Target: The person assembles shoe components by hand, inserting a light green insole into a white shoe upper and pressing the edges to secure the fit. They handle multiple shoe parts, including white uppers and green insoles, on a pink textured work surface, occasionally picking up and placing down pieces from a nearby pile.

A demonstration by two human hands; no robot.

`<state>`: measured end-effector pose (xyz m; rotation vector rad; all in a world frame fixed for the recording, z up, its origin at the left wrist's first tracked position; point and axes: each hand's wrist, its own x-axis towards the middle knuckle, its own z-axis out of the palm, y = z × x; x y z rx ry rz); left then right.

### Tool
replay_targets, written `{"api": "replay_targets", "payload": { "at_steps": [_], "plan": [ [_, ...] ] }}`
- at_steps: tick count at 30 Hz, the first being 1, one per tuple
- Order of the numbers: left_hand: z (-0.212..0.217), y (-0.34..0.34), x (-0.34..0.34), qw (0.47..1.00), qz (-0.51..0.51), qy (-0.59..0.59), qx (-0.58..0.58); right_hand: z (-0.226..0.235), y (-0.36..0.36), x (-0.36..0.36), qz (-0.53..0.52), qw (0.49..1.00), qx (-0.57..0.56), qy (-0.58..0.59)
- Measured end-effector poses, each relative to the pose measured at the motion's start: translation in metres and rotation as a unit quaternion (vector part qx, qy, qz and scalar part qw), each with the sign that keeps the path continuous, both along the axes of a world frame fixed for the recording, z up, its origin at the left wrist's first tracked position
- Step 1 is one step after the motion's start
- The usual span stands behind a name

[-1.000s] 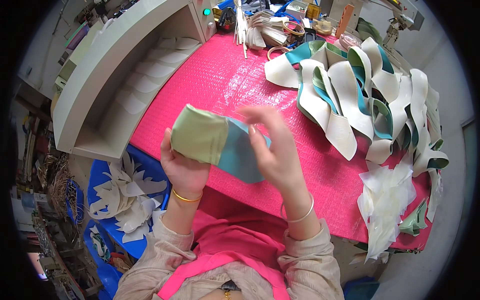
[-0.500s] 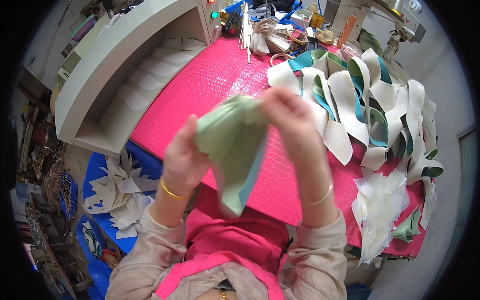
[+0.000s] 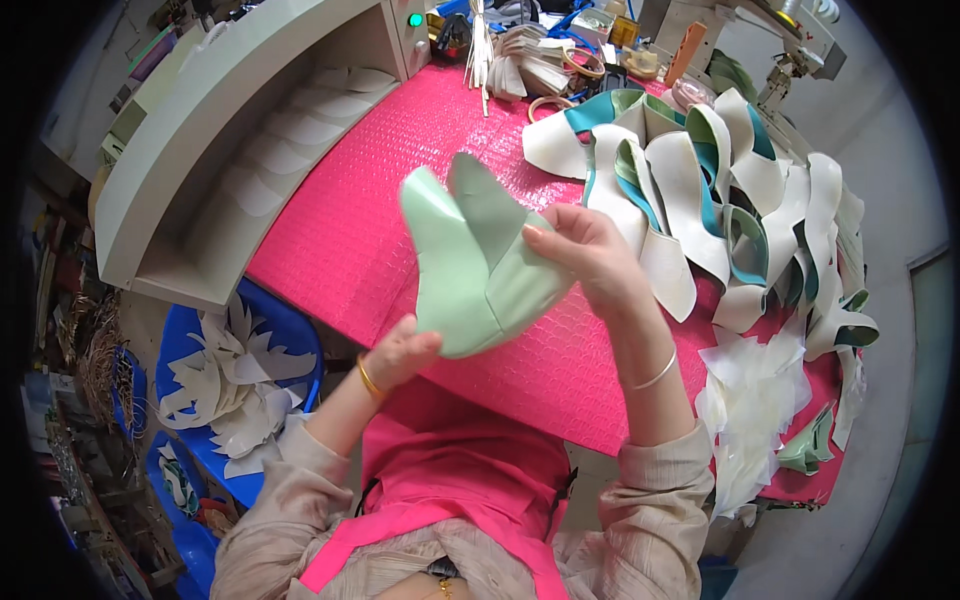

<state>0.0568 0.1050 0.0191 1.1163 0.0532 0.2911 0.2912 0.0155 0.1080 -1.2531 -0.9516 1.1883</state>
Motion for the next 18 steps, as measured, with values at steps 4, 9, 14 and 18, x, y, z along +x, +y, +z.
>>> {"api": "replay_targets", "payload": {
  "at_steps": [4,9,14,18],
  "plan": [
    [-0.01,-0.028,0.014,0.967,0.022,-0.077,-0.243,-0.004,0.011,-0.021,-0.115,0.991,0.019,-0.06],
    [0.006,-0.043,0.015,0.939,0.055,-0.16,-0.3,0.011,0.032,-0.03,-0.145,0.978,-0.004,-0.151],
    [0.012,-0.048,0.014,0.918,0.099,-0.162,-0.349,0.015,0.044,-0.017,-0.096,0.987,-0.019,-0.131],
    [0.011,-0.052,0.006,0.905,0.12,-0.138,-0.384,0.042,0.046,-0.029,-0.062,0.985,-0.017,-0.16]
  ]
}}
